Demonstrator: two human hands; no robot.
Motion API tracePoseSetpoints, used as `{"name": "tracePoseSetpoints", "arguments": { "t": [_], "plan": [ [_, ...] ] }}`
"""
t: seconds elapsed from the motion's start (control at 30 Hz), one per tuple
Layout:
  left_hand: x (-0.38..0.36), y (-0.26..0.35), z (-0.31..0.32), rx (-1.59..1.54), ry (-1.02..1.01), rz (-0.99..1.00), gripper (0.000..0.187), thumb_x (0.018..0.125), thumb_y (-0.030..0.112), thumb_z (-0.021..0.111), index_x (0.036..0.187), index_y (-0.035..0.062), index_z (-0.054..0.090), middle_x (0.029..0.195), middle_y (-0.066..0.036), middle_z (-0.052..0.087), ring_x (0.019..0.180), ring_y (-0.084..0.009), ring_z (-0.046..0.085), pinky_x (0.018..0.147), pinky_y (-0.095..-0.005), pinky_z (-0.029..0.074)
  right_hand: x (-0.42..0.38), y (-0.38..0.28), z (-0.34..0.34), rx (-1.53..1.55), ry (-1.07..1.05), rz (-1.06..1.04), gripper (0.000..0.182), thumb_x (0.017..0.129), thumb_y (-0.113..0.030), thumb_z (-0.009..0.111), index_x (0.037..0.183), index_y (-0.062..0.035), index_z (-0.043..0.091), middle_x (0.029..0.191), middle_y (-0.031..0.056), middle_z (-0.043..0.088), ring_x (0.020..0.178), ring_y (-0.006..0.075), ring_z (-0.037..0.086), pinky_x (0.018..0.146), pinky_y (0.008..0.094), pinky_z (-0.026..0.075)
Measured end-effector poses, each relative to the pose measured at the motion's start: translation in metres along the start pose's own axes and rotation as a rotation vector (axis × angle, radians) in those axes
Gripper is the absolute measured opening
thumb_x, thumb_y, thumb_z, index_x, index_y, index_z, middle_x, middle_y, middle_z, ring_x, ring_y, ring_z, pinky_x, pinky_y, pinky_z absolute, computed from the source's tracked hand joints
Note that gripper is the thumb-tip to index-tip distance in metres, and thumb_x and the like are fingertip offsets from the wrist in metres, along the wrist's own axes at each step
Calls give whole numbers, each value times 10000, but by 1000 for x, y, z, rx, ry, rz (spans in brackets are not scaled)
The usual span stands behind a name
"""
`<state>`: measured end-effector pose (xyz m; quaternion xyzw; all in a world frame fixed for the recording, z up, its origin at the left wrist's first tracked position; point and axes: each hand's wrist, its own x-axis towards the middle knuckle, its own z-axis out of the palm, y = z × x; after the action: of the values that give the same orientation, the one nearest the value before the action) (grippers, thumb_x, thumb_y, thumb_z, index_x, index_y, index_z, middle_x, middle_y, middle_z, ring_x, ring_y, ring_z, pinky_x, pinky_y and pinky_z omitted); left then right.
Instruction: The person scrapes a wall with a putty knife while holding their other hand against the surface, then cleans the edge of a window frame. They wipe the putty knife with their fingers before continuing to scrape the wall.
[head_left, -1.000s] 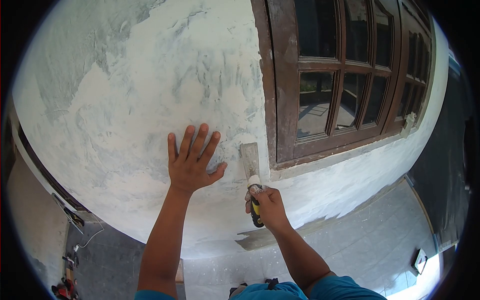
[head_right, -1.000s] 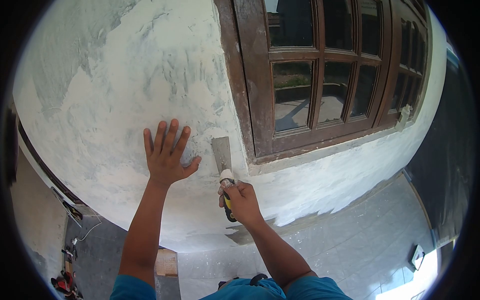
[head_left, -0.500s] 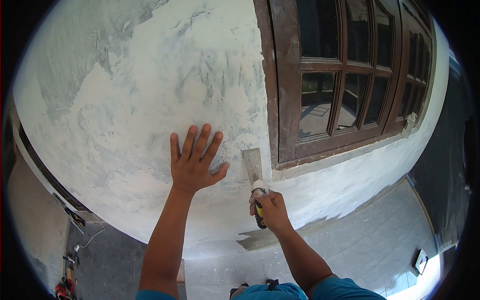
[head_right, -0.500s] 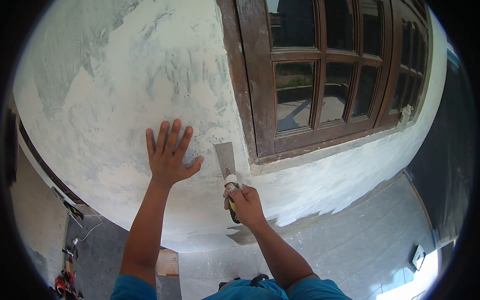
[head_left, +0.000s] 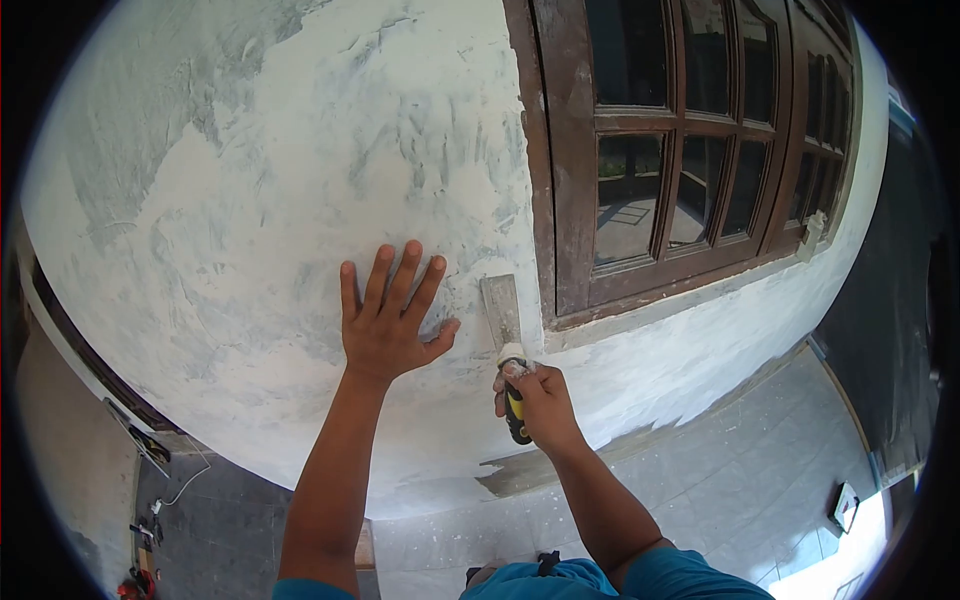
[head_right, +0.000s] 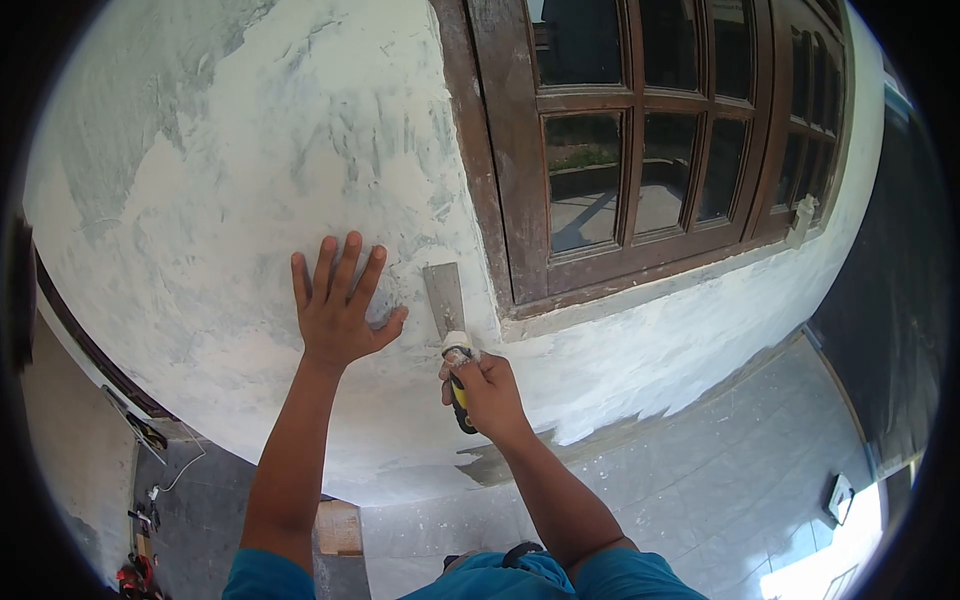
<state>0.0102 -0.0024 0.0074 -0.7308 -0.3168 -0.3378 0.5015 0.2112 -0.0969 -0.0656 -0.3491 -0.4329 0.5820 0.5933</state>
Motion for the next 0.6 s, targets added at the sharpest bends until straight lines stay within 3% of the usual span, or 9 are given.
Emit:
{"name": "tracePoseSetpoints", "arguments": {
  "t": [0.17,0.33,0.47,0.6],
  "plan": [
    [0,-1,1,-13,-7,0,782,744,518,647,1450,232,475,1559,-54,363,1470,-272,258,1196,-575,113,5,-3,12,25,-7,-59,266,977,-224,519,815,-31,601,665,44,597,557,119,582,527,241,442],
    [4,-3,-11,-39,-30,10,766,735,511,660,1433,236,500,1549,-47,377,1460,-258,268,1194,-557,119,1,46,-3,-17,14,-39,256,979,-190,491,822,-26,611,690,44,605,584,108,583,538,242,430],
    [10,-11,-21,-46,-60,55,733,727,510,674,1401,256,537,1526,-37,404,1447,-245,284,1188,-546,127,4,3,11,31,8,-51,220,967,-171,491,877,-15,617,766,49,625,590,129,594,556,256,446],
    [11,-22,-10,-13,-1,126,735,727,510,680,1406,272,525,1528,-28,397,1449,-238,280,1184,-565,130,-1,17,5,51,22,-57,211,962,-166,504,876,-10,617,760,48,622,597,129,600,560,250,452]
  ]
}}
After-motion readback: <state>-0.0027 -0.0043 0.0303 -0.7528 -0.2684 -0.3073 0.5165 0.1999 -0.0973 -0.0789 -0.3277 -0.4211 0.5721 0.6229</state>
